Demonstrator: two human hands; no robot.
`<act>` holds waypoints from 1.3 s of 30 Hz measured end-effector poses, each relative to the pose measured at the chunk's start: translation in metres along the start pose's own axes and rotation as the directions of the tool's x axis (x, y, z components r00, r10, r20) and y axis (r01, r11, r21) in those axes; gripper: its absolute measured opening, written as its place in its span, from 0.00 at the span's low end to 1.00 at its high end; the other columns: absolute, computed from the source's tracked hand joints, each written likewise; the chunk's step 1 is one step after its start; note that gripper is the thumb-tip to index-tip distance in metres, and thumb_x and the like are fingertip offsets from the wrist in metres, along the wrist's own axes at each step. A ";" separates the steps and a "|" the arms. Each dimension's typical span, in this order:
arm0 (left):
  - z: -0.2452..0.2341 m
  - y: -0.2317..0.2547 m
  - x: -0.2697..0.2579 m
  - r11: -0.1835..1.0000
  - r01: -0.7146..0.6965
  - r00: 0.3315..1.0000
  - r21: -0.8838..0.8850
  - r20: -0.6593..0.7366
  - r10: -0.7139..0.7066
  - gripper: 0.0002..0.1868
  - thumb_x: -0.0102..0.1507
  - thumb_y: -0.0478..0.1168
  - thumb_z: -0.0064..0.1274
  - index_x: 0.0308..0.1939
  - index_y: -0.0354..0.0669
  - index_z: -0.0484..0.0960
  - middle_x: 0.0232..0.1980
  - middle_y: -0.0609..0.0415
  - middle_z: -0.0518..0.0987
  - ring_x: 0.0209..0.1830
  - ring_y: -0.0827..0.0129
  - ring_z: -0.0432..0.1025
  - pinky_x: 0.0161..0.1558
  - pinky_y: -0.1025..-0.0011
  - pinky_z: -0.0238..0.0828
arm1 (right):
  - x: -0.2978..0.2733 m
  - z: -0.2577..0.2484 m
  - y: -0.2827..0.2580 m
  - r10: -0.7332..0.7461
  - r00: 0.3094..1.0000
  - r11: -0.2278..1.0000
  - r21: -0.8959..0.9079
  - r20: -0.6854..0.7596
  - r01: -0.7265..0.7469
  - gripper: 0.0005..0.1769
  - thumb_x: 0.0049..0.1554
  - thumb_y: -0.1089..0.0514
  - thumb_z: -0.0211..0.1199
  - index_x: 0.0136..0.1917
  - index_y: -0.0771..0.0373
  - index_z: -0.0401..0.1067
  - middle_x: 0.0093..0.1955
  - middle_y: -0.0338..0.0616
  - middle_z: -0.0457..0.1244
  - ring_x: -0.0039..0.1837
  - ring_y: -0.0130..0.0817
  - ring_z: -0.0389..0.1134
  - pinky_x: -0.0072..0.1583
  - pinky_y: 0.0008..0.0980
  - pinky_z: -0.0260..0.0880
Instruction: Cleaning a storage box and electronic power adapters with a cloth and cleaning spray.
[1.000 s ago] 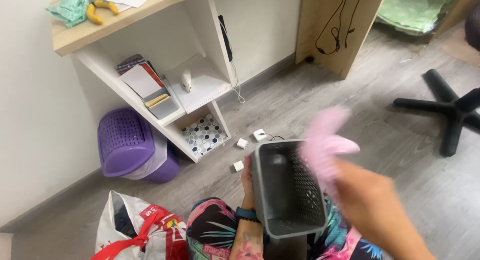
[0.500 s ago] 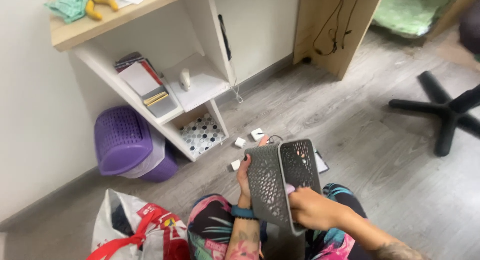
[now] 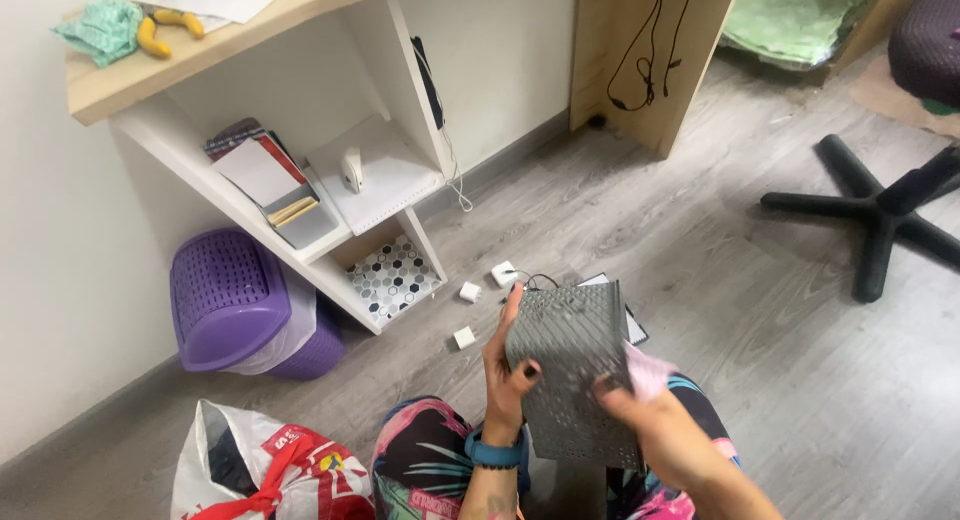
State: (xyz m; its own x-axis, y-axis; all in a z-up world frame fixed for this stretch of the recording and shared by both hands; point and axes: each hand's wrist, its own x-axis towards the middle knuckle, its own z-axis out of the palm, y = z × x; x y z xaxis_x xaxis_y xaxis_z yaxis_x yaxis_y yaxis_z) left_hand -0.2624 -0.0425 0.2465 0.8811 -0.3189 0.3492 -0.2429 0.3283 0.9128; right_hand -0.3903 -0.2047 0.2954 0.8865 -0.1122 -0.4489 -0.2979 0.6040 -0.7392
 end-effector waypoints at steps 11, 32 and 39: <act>-0.031 -0.023 -0.051 0.247 0.569 0.788 -0.784 0.436 -0.435 0.53 0.58 0.78 0.41 0.71 0.39 0.71 0.63 0.42 0.76 0.59 0.54 0.73 0.59 0.53 0.71 | -0.002 -0.009 -0.039 0.029 0.452 -0.267 -0.429 0.892 0.863 0.14 0.42 0.58 0.64 0.43 0.61 0.77 0.46 0.45 0.70 0.54 0.46 0.72 0.56 0.39 0.71; -0.031 0.009 0.000 0.864 0.319 0.917 -0.390 -0.101 -0.385 0.43 0.61 0.46 0.54 0.79 0.41 0.60 0.55 0.49 0.78 0.50 0.67 0.72 0.52 0.72 0.70 | 0.041 -0.102 0.070 -0.074 0.835 0.367 -0.763 0.546 0.532 0.20 0.54 0.61 0.65 0.60 0.69 0.78 0.54 0.57 0.64 0.55 0.51 0.60 0.58 0.54 0.59; 0.016 0.020 -0.010 0.858 0.241 0.905 0.454 -0.425 -0.029 0.51 0.51 0.44 0.61 0.78 0.42 0.62 0.50 0.43 0.77 0.52 0.55 0.71 0.58 0.64 0.67 | 0.019 0.017 0.044 -0.625 0.479 -0.259 -0.743 0.616 0.617 0.30 0.50 0.58 0.57 0.66 0.69 0.66 0.75 0.64 0.55 0.77 0.66 0.51 0.76 0.58 0.45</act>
State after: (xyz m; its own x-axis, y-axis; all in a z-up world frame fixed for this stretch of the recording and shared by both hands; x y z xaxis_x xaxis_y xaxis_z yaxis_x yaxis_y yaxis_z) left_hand -0.2826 -0.0474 0.2650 0.9766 0.0800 0.1994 -0.1804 -0.1992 0.9632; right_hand -0.3808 -0.1670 0.2631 0.8290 0.0548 0.5565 0.3615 -0.8118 -0.4586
